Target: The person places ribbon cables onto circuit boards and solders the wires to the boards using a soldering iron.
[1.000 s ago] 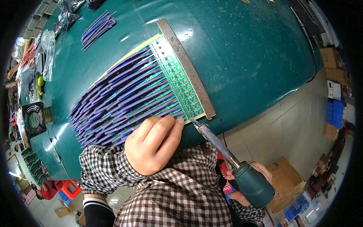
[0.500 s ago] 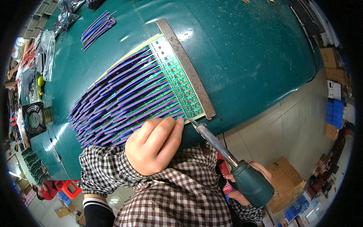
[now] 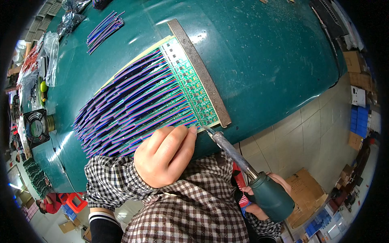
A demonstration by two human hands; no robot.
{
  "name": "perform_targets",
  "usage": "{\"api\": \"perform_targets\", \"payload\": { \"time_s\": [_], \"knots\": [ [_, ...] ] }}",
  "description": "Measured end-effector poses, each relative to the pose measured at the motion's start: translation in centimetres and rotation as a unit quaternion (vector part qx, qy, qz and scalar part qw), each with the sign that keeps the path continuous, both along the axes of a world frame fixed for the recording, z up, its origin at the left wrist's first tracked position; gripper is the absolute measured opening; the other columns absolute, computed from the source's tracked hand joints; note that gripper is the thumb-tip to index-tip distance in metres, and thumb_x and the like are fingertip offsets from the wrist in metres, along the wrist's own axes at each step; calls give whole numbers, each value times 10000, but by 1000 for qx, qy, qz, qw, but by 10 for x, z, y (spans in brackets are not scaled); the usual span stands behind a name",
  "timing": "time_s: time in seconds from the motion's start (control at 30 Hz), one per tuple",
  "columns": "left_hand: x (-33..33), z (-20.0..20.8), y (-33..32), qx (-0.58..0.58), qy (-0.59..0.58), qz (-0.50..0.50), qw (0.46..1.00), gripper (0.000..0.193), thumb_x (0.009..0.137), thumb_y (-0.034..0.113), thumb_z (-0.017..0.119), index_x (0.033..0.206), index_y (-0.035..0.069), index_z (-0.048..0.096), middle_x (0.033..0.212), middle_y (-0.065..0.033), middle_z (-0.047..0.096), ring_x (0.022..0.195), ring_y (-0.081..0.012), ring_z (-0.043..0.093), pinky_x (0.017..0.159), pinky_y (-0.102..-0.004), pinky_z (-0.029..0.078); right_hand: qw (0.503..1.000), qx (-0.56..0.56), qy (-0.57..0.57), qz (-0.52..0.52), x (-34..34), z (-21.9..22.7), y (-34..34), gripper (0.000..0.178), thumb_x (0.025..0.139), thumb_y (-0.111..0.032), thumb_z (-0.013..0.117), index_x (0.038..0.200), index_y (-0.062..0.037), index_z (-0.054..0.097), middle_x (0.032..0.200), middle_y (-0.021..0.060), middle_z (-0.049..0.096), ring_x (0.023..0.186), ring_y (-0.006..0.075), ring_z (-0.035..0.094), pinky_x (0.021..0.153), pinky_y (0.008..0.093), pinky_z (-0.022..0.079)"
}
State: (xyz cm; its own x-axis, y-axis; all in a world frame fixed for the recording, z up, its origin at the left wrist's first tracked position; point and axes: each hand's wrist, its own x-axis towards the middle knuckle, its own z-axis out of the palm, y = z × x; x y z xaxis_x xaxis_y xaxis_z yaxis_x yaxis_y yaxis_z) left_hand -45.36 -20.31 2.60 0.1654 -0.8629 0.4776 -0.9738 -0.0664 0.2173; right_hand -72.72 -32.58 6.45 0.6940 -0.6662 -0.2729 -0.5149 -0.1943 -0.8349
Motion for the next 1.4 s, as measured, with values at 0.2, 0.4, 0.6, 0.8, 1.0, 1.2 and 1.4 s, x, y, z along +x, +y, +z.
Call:
{"api": "perform_targets", "payload": {
  "time_s": [0.2, 0.4, 0.6, 0.8, 1.0, 1.2, 1.4],
  "knots": [
    [-1, 2, -3, 9, 3, -6, 1000, 317, 676, 97, 695, 971, -17, 717, 1004, -93, 649, 865, -183, 648, 682, -255, 517, 986, 100, -99, -87, -8, -10, 5, 727, 762, -623, 827, 1001, 46, 676, 807, 77, 726, 734, 192, 698, 753, 372, 607],
    [-1, 1, -2, 10, 2, -6, 1000, 325, 676, 96, 694, 979, -20, 718, 1010, -97, 649, 872, -184, 651, 688, -255, 523, 962, 122, -174, -174, -13, -19, 14, 839, 748, -543, 872, 1160, 116, 558, 856, 126, 675, 787, 224, 698, 735, 408, 637],
    [-2, 3, -5, -1, 21, 0, 1000, 357, 627, 66, 724, 970, -30, 751, 947, -94, 660, 783, -200, 645, 645, -276, 541, 935, 271, -217, -75, -26, -26, -4, 931, 873, -525, 787, 1435, 122, 423, 972, 64, 612, 961, 253, 638, 870, 450, 622],
    [0, 3, -1, 15, 1, -7, 1000, 361, 649, 74, 711, 995, -22, 750, 990, -93, 662, 827, -190, 654, 671, -265, 530, 894, 308, -303, -118, -5, -32, -13, 835, 963, -498, 686, 1398, 165, 427, 915, 78, 577, 876, 246, 629, 747, 408, 644],
    [0, -1, -3, 8, -9, 0, 1000, 350, 661, 114, 685, 985, 8, 762, 987, -73, 675, 824, -164, 667, 668, -244, 513, 862, 330, -351, -158, 7, -50, -27, 850, 994, -579, 575, 1360, 177, 440, 902, 87, 589, 873, 239, 630, 673, 398, 660],
    [2, 0, -3, 1, -24, -12, 1000, 372, 632, 132, 690, 981, 35, 772, 982, -57, 673, 816, -157, 658, 667, -243, 516, 852, 338, -374, -143, 10, -54, -34, 832, 1005, -570, 566, 1358, 173, 441, 904, 85, 592, 871, 221, 628, 655, 385, 665],
    [0, 3, -3, 20, -27, -22, 999, 375, 645, 142, 691, 1000, 56, 779, 996, -38, 682, 821, -138, 652, 650, -238, 491, 853, 336, -371, -145, 13, -56, -35, 828, 1003, -570, 570, 1345, 174, 448, 900, 85, 595, 854, 224, 631, 643, 385, 664]
  ]
}}
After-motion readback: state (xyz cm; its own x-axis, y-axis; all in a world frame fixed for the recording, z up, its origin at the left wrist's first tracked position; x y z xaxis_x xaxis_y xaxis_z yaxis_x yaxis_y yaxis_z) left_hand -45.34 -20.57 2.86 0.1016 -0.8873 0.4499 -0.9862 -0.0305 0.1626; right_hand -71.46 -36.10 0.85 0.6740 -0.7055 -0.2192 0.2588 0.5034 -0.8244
